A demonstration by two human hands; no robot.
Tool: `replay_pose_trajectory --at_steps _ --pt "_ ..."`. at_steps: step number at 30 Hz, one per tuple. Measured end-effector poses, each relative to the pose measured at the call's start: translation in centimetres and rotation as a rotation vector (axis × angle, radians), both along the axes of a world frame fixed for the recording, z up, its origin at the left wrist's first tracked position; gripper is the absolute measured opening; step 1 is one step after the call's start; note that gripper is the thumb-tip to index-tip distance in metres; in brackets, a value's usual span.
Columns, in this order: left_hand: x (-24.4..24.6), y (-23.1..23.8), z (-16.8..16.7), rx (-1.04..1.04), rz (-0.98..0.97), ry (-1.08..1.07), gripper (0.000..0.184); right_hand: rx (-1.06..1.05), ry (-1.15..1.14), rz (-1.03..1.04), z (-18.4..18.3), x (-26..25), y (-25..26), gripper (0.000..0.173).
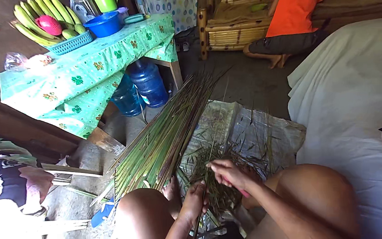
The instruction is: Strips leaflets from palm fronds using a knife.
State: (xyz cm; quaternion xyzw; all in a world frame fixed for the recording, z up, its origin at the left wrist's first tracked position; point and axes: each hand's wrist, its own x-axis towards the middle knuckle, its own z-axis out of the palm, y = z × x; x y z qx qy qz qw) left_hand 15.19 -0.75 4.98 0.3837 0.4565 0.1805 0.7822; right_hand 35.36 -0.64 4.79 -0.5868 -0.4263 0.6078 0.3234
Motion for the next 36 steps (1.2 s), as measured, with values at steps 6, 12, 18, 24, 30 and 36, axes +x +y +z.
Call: replay_pose_trajectory --at_steps 6,12,18,24,30,36 --pt "-0.6 -0.6 -0.2 0.051 -0.028 0.004 0.04 0.0 0.024 -0.142 0.5 0.3 0.6 0.033" --pt "0.0 -0.2 -0.2 0.073 0.049 0.072 0.037 0.268 -0.295 0.233 0.5 -1.3 -1.9 0.034" --pt "0.0 -0.3 0.0 0.067 0.101 0.055 0.035 0.491 -0.587 0.316 -0.2 -2.6 -3.0 0.036" --pt "0.1 -0.4 0.0 0.028 0.073 0.021 0.036 0.284 -0.744 0.16 -0.6 0.0 0.0 0.037" --pt "-0.2 -0.2 0.1 0.032 0.058 0.014 0.036 0.39 -0.555 0.25 -0.1 -1.2 -1.5 0.038" --pt "-0.2 -0.1 0.0 0.05 0.114 0.024 0.034 0.572 -0.416 0.321 -1.2 -2.6 -2.9 0.037"
